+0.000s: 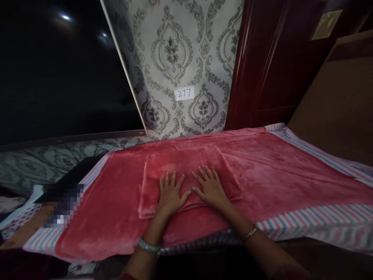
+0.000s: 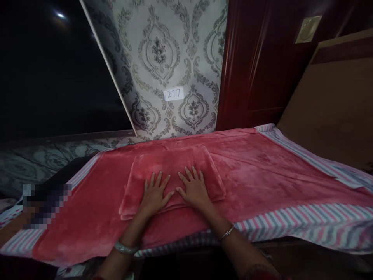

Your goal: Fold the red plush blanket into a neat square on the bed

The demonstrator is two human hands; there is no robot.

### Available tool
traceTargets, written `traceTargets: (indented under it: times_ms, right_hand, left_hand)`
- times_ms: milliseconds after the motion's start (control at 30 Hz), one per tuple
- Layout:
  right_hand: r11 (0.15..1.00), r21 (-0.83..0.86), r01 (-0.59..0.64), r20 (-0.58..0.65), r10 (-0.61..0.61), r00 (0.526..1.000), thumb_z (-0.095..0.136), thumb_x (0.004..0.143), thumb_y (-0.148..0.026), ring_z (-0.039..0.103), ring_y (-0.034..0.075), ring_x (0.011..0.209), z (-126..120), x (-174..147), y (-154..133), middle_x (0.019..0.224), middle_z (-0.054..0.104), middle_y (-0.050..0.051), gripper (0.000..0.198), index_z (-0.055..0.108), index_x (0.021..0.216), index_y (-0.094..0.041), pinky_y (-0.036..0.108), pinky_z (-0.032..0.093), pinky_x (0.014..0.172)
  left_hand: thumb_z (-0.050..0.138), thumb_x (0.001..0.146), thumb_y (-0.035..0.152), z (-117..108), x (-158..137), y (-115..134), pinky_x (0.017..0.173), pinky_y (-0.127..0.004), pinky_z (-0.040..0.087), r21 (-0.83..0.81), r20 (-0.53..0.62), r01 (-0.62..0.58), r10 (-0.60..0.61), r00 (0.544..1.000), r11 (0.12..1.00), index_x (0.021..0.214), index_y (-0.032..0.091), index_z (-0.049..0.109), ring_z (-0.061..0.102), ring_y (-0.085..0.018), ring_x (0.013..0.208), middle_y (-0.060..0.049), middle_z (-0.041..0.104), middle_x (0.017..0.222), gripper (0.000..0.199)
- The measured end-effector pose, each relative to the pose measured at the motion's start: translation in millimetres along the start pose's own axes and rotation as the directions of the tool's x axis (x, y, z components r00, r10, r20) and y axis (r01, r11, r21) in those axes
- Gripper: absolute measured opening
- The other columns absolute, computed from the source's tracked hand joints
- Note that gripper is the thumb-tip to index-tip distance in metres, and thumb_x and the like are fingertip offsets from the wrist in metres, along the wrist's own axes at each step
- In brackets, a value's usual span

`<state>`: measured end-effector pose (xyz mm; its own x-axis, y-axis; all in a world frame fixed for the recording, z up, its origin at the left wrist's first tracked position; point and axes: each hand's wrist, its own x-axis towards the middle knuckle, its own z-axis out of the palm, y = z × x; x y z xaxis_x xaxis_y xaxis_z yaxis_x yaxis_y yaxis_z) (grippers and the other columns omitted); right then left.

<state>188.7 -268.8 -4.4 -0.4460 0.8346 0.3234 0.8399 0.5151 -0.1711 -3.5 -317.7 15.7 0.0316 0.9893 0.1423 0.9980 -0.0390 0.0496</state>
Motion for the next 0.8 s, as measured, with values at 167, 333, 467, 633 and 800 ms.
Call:
traceTargets:
  times_ms: [167, 333, 467, 633, 800]
  right_hand:
    - [1.0, 0.002, 0.002, 0.042, -0.002, 0.999, 0.042, 0.096, -0.059, 0.02, 0.033, 0.15, -6, 3, -2, 0.162, 0.028, 0.005, 0.062, 0.039, 0.152, -0.033, 0.058, 0.015, 0.118]
    - [0.997, -0.057, -0.049, 0.123, 0.056, 0.991, 0.041, 0.098, -0.056, 0.02, 0.032, 0.15, -26, 0, 20, 0.162, 0.03, 0.006, 0.06, 0.041, 0.152, -0.031, 0.058, 0.016, 0.118]
    - [0.975, -0.093, -0.202, 0.078, 0.209, 0.975, 0.038, 0.099, -0.054, 0.021, 0.033, 0.149, -29, -21, 51, 0.163, 0.028, 0.007, 0.059, 0.04, 0.152, -0.029, 0.06, 0.022, 0.115]
    - [0.983, -0.033, -0.183, -0.041, 0.181, 0.983, 0.034, 0.101, -0.049, 0.024, 0.031, 0.149, -9, -40, 72, 0.162, 0.03, 0.007, 0.056, 0.04, 0.153, -0.028, 0.057, 0.023, 0.117]
    - [0.992, 0.004, -0.127, -0.091, 0.127, 0.988, 0.034, 0.101, -0.045, 0.025, 0.027, 0.149, 6, -36, 79, 0.161, 0.033, 0.008, 0.055, 0.044, 0.15, -0.023, 0.052, 0.025, 0.118]
  left_hand:
    - [0.044, 0.091, 0.065, -5, 0, 3, 0.118, -0.065, 0.014, 0.012, 0.014, 0.013, -0.013, 1.0, 1.0, 0.154, 0.032, 0.035, 0.013, -0.04, 0.152, -0.009, 0.02, 0.166, 0.071]
    - [0.038, 0.095, 0.061, -29, -7, -4, 0.12, -0.059, 0.015, 0.019, 0.099, 0.033, -0.034, 0.994, 0.999, 0.154, 0.028, 0.034, 0.016, -0.033, 0.152, -0.008, 0.021, 0.165, 0.069]
    - [0.035, 0.098, 0.052, -32, -28, -32, 0.119, -0.062, 0.018, 0.112, 0.034, 0.139, -0.144, 0.989, 0.984, 0.151, 0.021, 0.041, 0.025, -0.031, 0.15, -0.013, 0.031, 0.161, 0.062]
    - [0.034, 0.099, 0.047, -5, -47, -62, 0.117, -0.053, 0.03, 0.049, -0.136, 0.194, -0.186, 0.973, 0.98, 0.151, 0.013, 0.04, 0.026, -0.03, 0.15, -0.018, 0.03, 0.16, 0.062]
    - [0.037, 0.098, 0.046, 7, -45, -63, 0.12, -0.046, 0.028, -0.018, -0.159, 0.197, -0.197, 0.967, 0.98, 0.149, 0.01, 0.043, 0.025, -0.029, 0.15, -0.018, 0.032, 0.16, 0.063]
